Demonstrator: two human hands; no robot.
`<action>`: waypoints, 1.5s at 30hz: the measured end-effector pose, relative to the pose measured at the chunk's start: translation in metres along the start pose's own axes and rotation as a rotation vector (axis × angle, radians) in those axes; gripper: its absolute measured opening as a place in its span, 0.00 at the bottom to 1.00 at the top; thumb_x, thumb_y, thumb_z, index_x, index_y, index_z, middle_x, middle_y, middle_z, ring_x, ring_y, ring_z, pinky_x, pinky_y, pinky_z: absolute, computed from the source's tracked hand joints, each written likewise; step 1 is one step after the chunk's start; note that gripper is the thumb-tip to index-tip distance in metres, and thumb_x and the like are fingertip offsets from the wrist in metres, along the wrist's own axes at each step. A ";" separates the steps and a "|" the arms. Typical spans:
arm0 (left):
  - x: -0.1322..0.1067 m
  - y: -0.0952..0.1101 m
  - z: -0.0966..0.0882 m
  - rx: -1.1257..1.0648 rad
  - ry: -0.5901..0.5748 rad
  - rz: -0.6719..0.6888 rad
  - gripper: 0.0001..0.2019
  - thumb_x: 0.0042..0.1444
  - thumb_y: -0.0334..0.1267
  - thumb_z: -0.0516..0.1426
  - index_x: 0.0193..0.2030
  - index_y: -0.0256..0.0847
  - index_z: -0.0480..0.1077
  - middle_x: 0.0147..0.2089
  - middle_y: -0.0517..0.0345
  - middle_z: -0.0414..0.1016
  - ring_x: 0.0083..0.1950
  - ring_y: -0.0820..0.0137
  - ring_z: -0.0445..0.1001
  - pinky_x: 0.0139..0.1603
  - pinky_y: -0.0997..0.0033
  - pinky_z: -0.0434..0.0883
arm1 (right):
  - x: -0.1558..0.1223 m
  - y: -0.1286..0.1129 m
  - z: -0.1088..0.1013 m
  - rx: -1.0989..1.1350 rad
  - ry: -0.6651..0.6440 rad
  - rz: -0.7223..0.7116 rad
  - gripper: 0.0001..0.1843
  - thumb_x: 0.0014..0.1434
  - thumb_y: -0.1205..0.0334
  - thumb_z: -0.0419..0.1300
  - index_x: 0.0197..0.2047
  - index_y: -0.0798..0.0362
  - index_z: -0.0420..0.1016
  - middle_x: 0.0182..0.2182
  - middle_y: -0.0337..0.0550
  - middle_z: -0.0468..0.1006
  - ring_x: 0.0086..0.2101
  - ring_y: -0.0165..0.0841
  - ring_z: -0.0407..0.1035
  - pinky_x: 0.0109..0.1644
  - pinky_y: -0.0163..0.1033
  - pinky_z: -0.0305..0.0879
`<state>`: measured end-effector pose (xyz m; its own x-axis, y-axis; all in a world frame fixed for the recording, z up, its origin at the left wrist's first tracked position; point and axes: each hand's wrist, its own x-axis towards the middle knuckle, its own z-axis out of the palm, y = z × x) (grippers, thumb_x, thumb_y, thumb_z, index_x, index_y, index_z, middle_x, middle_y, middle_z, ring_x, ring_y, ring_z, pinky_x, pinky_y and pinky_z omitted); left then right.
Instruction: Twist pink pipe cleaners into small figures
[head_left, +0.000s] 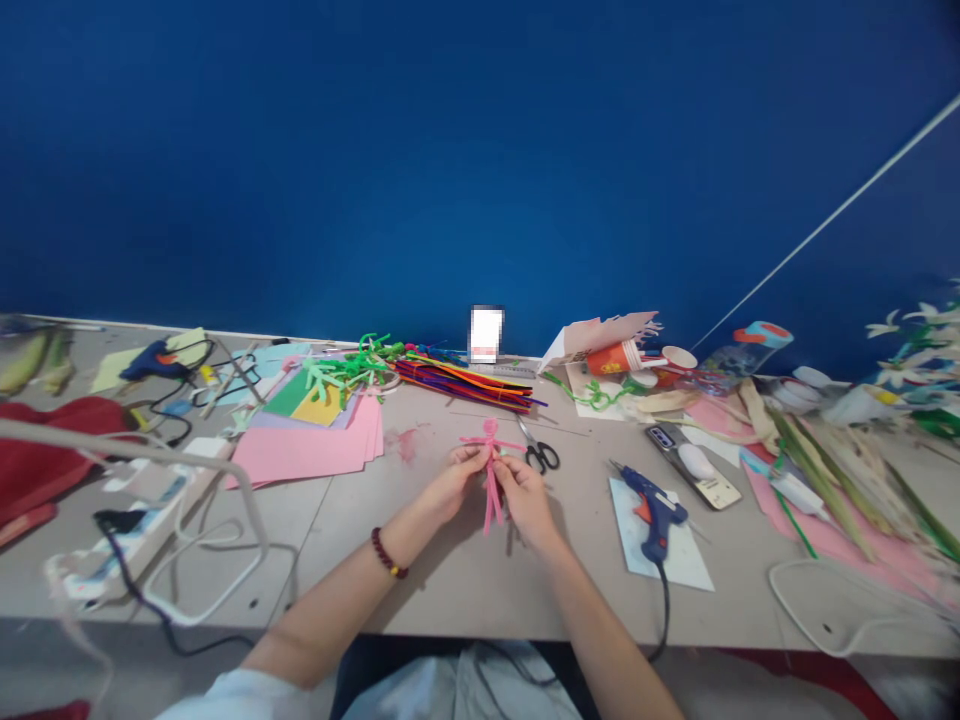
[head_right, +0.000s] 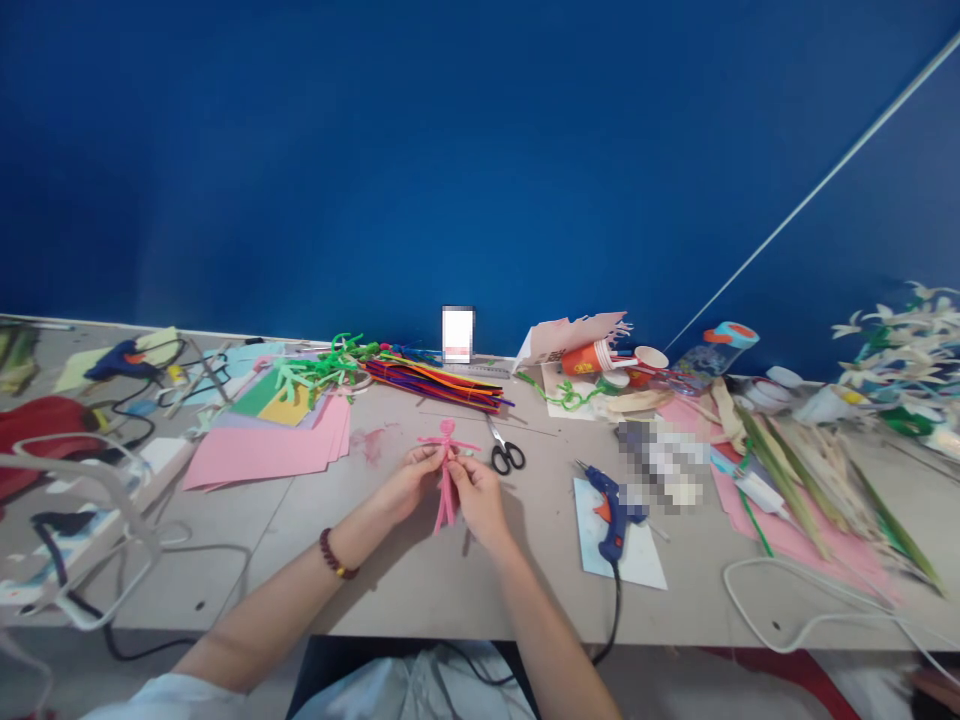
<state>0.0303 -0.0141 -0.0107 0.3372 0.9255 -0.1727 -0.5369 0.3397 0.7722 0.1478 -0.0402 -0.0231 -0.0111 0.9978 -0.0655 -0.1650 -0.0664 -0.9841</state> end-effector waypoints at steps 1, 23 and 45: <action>0.000 0.000 0.000 -0.022 -0.013 -0.013 0.13 0.39 0.41 0.68 0.27 0.34 0.76 0.26 0.56 0.74 0.28 0.75 0.69 0.33 0.76 0.63 | 0.000 0.000 0.001 0.033 -0.015 0.040 0.20 0.50 0.43 0.60 0.26 0.54 0.72 0.18 0.36 0.71 0.17 0.25 0.59 0.20 0.31 0.54; 0.006 -0.001 -0.009 -0.029 0.006 -0.015 0.08 0.45 0.37 0.66 0.28 0.35 0.74 0.26 0.58 0.73 0.28 0.75 0.70 0.32 0.77 0.66 | -0.002 0.002 -0.006 -0.462 0.029 -0.351 0.13 0.59 0.59 0.52 0.40 0.52 0.76 0.32 0.44 0.78 0.31 0.34 0.71 0.38 0.39 0.67; 0.001 -0.005 -0.001 -0.117 -0.047 -0.133 0.09 0.46 0.37 0.65 0.31 0.35 0.71 0.27 0.58 0.74 0.25 0.73 0.72 0.26 0.74 0.69 | 0.001 -0.002 -0.004 0.014 0.033 0.013 0.18 0.50 0.45 0.61 0.31 0.54 0.71 0.16 0.32 0.64 0.14 0.23 0.54 0.15 0.29 0.50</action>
<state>0.0329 -0.0146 -0.0150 0.4460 0.8629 -0.2377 -0.5706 0.4787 0.6673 0.1524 -0.0389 -0.0221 0.0196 0.9963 -0.0837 -0.1784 -0.0789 -0.9808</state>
